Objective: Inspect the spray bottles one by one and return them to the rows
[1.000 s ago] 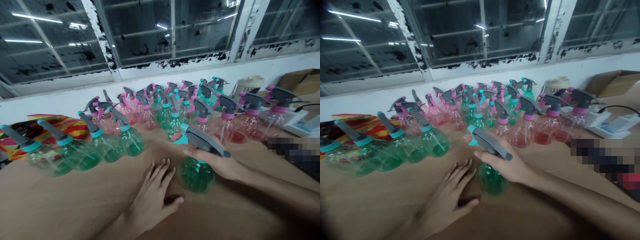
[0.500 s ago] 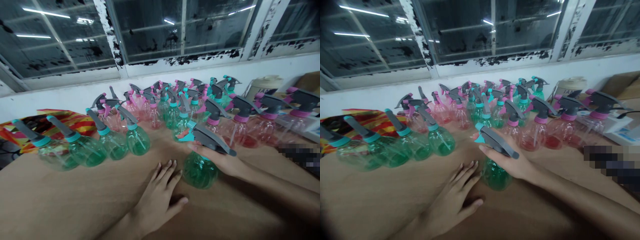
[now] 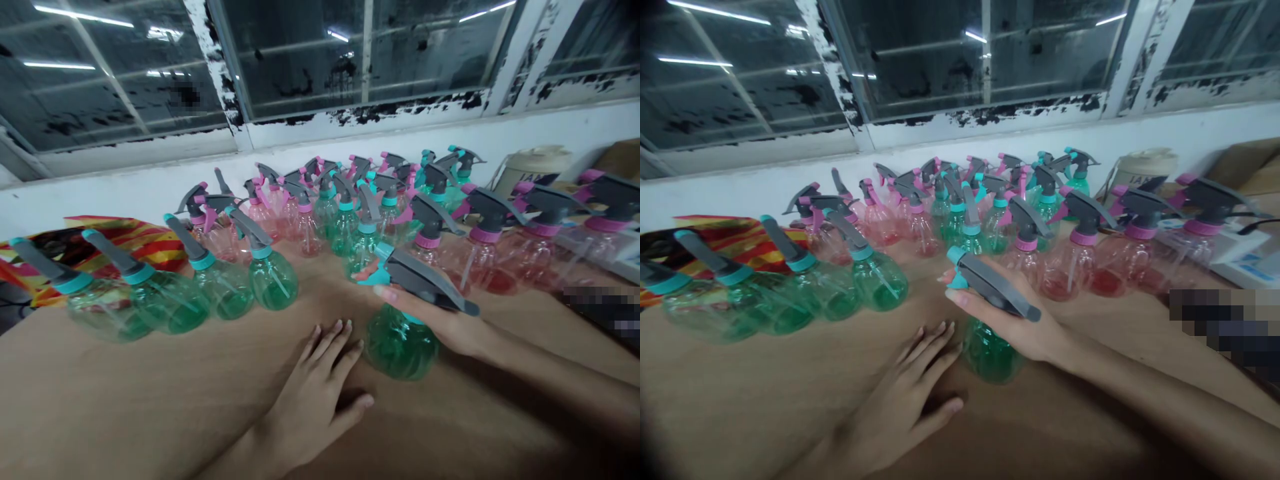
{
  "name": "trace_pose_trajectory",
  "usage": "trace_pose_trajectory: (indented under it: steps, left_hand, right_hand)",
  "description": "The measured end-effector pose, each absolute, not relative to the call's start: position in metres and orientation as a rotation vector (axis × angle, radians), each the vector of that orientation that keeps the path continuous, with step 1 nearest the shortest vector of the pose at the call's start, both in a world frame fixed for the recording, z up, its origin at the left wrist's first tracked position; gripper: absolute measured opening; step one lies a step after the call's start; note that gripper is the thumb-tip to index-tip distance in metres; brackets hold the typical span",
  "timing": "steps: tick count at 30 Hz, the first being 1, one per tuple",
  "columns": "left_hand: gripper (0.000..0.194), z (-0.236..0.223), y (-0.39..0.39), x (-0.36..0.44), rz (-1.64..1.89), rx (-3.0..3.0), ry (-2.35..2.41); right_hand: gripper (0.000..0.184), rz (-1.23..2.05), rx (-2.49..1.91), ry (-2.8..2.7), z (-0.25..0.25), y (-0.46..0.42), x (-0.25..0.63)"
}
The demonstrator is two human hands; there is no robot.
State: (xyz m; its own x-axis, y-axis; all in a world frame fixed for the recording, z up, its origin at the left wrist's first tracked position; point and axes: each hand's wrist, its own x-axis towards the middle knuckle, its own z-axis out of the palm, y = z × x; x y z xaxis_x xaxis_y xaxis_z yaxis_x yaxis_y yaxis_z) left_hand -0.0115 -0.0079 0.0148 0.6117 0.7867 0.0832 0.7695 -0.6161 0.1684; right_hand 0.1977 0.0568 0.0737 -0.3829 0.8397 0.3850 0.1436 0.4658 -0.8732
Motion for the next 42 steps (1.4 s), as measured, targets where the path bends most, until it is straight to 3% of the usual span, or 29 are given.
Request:
trace_pose_trajectory:
  steps: [15,22,42]
  left_hand:
    - [0.055,0.0149,-0.0067,-0.0125,0.276,2.72,1.32]
    - [0.056,0.0146,-0.0064,-0.0122,0.254,2.722,1.32]
    - [0.055,0.0129,-0.0063,-0.0127,0.255,2.74,1.318]
  right_hand:
    - [0.014,0.891,-0.834,-1.83,0.0691,0.0566,0.2012]
    - [0.037,0.989,-0.836,-1.787,0.0663,0.0559,0.1992]
    - [0.037,1.021,-0.764,-1.746,0.0687,0.0556,0.1958]
